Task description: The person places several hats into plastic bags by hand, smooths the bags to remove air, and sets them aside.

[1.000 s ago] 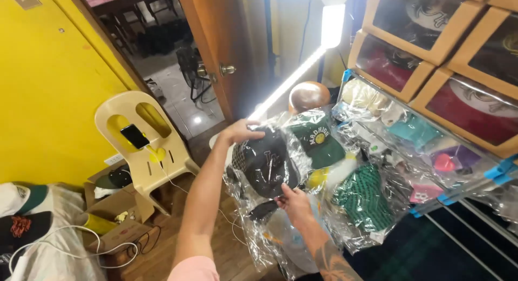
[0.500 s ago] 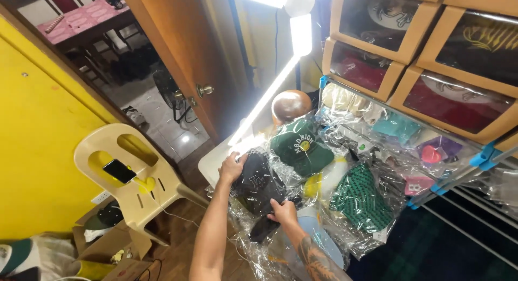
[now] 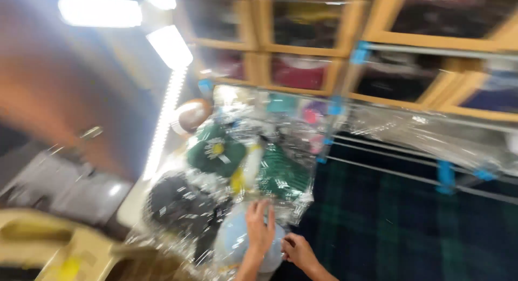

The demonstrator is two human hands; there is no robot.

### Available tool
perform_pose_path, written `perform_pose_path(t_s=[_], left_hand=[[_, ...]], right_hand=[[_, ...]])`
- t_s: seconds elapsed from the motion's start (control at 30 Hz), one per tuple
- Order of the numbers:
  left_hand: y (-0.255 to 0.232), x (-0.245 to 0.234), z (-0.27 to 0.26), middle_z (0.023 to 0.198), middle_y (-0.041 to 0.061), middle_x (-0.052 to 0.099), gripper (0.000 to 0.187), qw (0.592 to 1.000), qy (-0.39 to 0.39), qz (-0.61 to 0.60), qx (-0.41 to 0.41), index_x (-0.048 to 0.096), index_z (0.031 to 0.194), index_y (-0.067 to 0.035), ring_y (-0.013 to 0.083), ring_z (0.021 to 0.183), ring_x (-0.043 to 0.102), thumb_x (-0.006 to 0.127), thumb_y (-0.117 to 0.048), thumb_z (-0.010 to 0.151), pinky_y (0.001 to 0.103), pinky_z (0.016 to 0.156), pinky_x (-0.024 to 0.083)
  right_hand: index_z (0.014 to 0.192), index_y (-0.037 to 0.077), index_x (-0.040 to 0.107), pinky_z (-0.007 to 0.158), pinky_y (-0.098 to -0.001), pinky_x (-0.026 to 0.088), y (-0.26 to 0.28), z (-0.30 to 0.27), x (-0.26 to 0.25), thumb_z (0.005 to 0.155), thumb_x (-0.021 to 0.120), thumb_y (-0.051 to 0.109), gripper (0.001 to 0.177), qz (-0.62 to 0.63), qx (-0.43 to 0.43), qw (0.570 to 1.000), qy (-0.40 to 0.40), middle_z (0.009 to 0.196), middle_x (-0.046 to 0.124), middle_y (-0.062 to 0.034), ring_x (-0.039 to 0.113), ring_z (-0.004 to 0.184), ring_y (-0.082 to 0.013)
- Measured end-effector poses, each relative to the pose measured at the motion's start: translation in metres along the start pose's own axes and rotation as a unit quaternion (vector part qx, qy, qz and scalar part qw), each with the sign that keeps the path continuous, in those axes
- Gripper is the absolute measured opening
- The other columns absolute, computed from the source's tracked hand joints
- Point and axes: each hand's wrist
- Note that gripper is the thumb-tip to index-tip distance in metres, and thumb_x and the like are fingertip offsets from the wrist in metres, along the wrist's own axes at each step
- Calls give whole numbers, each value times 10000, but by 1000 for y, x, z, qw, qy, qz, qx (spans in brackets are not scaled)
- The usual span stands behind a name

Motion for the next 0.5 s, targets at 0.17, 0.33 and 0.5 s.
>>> perform_pose_path(t_s=[0.17,0.33,0.5], left_hand=[[-46,117,-84,1033,107,662,222,983,144,-110,24,711,1098,-146,325,941,689,586,-295,990,459,819,531],[-118,184,-34,1058,91,665,192,968,168,-135,128,678,1119,-131,322,972,654,590,-235,984,451,825,496],[-202,247,61,1087,28,597,266,945,121,-71,295,660,1237,-193,274,988,630,649,-255,979,411,762,493]], right_hand=[[827,131,705,574,-272,573,-46,-52,-107,939,601,216,175,-77,65,984,-150,701,757,6,721,559,-102],[879,58,722,459,-260,489,-58,-34,-213,927,586,95,149,22,26,960,-279,637,730,-78,661,490,-140],[743,66,705,350,-257,339,61,-33,-304,965,579,210,293,121,-161,891,-406,473,572,-90,489,396,-158]])
Point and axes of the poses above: each hand's wrist, its own z-axis towards the middle knuckle, its own x-axis out of the palm, y = z × x
